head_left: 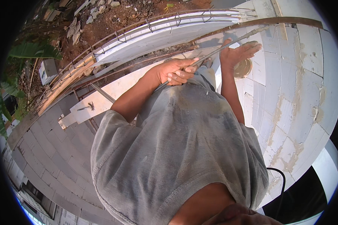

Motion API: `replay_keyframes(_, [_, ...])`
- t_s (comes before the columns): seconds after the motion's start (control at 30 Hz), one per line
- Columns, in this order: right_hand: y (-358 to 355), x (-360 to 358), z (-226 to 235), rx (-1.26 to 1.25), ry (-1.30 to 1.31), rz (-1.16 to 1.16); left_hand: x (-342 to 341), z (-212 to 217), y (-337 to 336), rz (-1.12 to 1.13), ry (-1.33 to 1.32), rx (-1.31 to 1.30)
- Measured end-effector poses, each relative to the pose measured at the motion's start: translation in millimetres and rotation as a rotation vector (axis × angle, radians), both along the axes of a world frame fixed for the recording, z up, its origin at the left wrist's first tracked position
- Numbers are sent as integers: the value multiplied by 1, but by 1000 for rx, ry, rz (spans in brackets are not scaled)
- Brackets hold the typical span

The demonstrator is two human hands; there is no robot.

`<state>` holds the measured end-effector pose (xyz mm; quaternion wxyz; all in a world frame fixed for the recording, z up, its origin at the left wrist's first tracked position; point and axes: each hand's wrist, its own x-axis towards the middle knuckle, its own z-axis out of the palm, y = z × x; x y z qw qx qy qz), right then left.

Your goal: The person assembles a rebar cage by hand-tying intersecting steel bars with wire ties. They use a hammer to bend and secure the wire, working along the length of the cage on a tiled rooftop.

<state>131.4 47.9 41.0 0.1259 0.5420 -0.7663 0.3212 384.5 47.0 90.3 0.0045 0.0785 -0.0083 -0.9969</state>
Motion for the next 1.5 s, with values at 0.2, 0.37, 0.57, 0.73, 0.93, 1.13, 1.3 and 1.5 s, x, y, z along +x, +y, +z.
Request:
replay_keyframes(0.2, [-34,-18,0,44,170,53,0,-11,-11,-8,118,61])
replay_keyframes(0.37, [30,38,-52,373,-73,237,-3,-3,-17,93,-302,-571])
replay_keyframes(0.57, [26,45,-20,457,-676,453,-3,13,-30,660,-987,-1554])
replay_keyframes(0.73, [-7,94,33,491,-1135,715,-19,38,-50,1194,-1059,-1328])
replay_keyframes(0.93, [-48,117,68,190,-1249,706,2,44,-69,1025,-1316,-1459])
replay_keyframes(1.13, [-62,110,33,382,-1920,243,13,-11,-57,419,-1272,-1771])
replay_keyframes(1.3, [-51,70,-39,384,-1902,-70,-15,-66,-57,158,-1152,-1779])
replay_keyframes(1.5, [-74,-32,-139,301,-1833,-252,-16,-161,-43,-119,-1295,-1877])
